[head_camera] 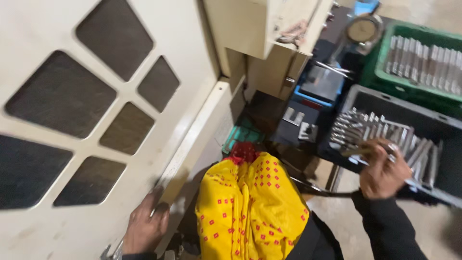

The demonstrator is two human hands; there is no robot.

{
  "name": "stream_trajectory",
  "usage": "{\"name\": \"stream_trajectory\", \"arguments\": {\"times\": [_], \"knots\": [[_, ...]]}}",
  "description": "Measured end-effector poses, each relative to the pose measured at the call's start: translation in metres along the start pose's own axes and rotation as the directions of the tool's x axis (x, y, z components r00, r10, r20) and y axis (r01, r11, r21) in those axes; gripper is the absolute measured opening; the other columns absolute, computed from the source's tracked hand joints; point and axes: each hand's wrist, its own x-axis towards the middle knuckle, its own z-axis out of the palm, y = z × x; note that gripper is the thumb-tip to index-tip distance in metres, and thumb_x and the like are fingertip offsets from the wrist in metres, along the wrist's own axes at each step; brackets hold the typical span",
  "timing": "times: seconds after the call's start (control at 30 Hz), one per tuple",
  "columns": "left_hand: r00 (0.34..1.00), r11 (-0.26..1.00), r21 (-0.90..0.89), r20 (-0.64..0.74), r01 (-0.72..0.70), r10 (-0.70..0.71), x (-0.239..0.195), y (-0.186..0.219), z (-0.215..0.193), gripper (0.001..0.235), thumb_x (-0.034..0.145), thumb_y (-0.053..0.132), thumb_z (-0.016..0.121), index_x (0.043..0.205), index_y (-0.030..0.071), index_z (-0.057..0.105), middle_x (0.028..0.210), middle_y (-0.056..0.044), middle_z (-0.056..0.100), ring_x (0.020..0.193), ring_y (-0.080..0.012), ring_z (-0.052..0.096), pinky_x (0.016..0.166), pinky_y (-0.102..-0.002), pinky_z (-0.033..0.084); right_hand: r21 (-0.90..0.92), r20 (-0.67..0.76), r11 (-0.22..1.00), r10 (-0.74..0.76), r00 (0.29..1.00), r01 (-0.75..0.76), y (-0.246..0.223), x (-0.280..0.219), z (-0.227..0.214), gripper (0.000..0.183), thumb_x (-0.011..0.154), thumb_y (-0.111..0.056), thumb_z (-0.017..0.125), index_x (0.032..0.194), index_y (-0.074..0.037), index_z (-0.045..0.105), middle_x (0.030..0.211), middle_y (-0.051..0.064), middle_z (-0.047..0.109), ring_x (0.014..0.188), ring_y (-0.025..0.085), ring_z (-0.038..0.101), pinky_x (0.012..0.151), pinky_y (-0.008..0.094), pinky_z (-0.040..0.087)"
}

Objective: The person sits on the floor and handles cylindrical metal parts, picking them up from a tray, inspecting them, and placing them back into the tray. The person also opens and closes the door of a nearby machine.

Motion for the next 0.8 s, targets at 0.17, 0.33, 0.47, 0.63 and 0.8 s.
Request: {"name": "stream_trajectory", "arguments": {"times": [0.17, 0.33, 0.47, 0.63, 0.8], "knots": [[0.978, 0.991, 0.064, 0.168, 0.118, -0.127, -0.015, -0.008, 0.009, 0.014, 0.076, 0.013, 0.066, 0.088, 0.01, 0.074, 0.14, -0.013, 0.061, 0.093, -0.0332, 0.072, 0.073, -0.045, 0.061, 0.65, 0.073, 0.735, 0.191, 0.979, -0.192, -0.032, -0.008, 0.025, 0.04, 0.124, -0.034, 0.053, 0.107, 0.002, 0.055, 0.098, 0.012, 0.063, 0.091, 0.022, 0.069, 0.071, 0.028, 0.054], [0.993, 0.993, -0.026, -0.019, 0.113, -0.114, -0.029, 0.0, 0.012, 0.008, 0.088, 0.016, 0.071, 0.085, 0.009, 0.07, 0.141, -0.008, 0.065, 0.109, -0.0274, 0.068, 0.08, -0.04, 0.06, 0.627, 0.606, 0.392, 0.296, 0.738, -0.673, -0.091, -0.013, 0.096, 0.033, 0.118, -0.032, 0.048, 0.108, -0.003, 0.059, 0.097, 0.011, 0.064, 0.088, 0.019, 0.064, 0.068, 0.029, 0.05], [0.995, 0.998, 0.005, -0.081, 0.06, -0.059, -0.025, -0.001, 0.013, 0.01, 0.087, 0.014, 0.069, 0.081, 0.006, 0.067, 0.141, -0.013, 0.064, 0.127, -0.0325, 0.064, 0.103, -0.042, 0.054, 0.464, 0.753, 0.579, 0.141, 0.643, -0.67, -0.148, -0.036, 0.139, 0.032, 0.112, -0.026, 0.047, 0.104, 0.002, 0.06, 0.097, 0.013, 0.068, 0.086, 0.019, 0.064, 0.069, 0.029, 0.05], [0.997, 0.998, -0.054, -0.063, 0.043, -0.046, -0.029, -0.003, 0.017, 0.018, 0.089, 0.017, 0.071, 0.082, 0.002, 0.063, 0.148, -0.019, 0.058, 0.137, -0.0381, 0.055, 0.109, -0.046, 0.049, 0.578, 0.728, 0.7, -0.211, 0.652, -0.419, -0.209, -0.056, 0.152, 0.031, 0.112, -0.023, 0.051, 0.106, 0.004, 0.065, 0.102, 0.012, 0.072, 0.089, 0.019, 0.066, 0.08, 0.028, 0.054], [0.841, 0.837, -0.433, -0.263, 0.335, -0.473, -0.035, 0.061, 0.049, 0.034, 0.098, 0.021, 0.063, 0.124, 0.004, 0.074, 0.145, -0.013, 0.064, 0.138, -0.032, 0.058, 0.117, -0.042, 0.047, 0.706, 0.594, 0.689, -0.453, 0.665, -0.162, -0.238, -0.085, 0.153, 0.028, 0.113, -0.025, 0.055, 0.108, 0.001, 0.065, 0.101, 0.013, 0.071, 0.099, 0.02, 0.073, 0.093, 0.031, 0.056]]}}
